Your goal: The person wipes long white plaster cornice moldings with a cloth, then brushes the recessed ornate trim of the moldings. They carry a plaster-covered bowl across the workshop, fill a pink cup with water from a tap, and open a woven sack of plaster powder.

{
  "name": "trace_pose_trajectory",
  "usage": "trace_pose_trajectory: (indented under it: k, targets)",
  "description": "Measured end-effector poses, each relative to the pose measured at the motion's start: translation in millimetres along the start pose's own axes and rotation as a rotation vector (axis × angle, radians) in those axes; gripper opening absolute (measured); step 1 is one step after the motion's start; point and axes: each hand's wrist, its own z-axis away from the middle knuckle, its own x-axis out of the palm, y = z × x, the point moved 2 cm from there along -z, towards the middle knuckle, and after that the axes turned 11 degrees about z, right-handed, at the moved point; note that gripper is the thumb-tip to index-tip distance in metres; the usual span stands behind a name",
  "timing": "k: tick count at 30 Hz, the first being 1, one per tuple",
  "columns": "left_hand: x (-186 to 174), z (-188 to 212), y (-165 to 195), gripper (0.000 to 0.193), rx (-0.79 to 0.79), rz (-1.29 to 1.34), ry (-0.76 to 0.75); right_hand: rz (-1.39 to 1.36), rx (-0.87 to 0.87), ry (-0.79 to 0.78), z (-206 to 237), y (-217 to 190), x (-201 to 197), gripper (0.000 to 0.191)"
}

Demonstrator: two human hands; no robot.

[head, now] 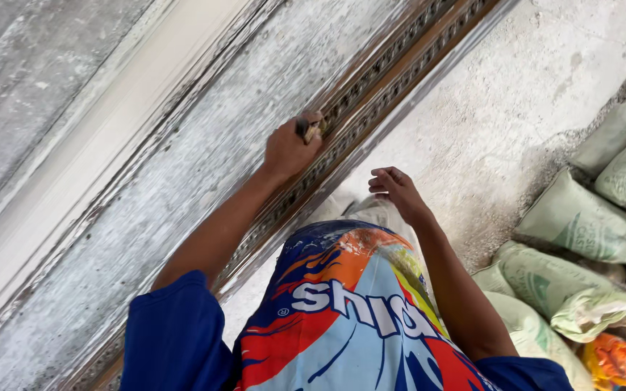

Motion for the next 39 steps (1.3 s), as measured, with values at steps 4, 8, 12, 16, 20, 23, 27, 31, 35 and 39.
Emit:
trace_pose_trajectory:
  k: [4, 8, 12, 16, 20, 23, 27, 31, 35, 39]
  targets:
    - [-31, 59, -21, 0.044, -0.093, -0.033, 0.032, 0.063, -0.054, 0.075, 46, 30, 59, 0.038]
    - [-55, 125, -51, 0.025, -0.110, -0.038, 0.099, 0.081, -0.115, 0.115, 85, 77, 125, 0.036]
    - [-92, 199, -74, 0.042, 0.142, -0.103, 0.069, 0.072, -0.188, 0.113, 129, 136, 207, 0.035]
    - [-128, 280, -94, 0.043, -0.161, -0.044, 0.030, -0.049, -0.155, 0.069, 187, 190, 284, 0.035]
    - [-159, 357, -101, 0.047, 0.134, -0.329, -0.016, -0.007, -0.090, -0.021, 229, 220, 339, 0.034]
    - [-185, 415, -121, 0.039, 0.023, -0.268, 0.049, -0.006, -0.055, -0.026, 251, 230, 379, 0.033]
    - [-235, 489, -143, 0.040, -0.003, -0.157, 0.091, 0.110, -0.063, -0.001, 266, 223, 434, 0.032]
    - [-278, 577, -163, 0.033, -0.066, -0.029, 0.130, 0.147, -0.094, -0.060, 281, 221, 505, 0.030]
    - [-327, 666, -207, 0.045, -0.508, -0.111, -0.114, 0.102, -0.157, -0.131, 292, 232, 596, 0.030]
    - [-384, 791, -253, 0.036, -0.201, -0.074, 0.093, 0.053, -0.186, -0.171, 323, 258, 711, 0.030]
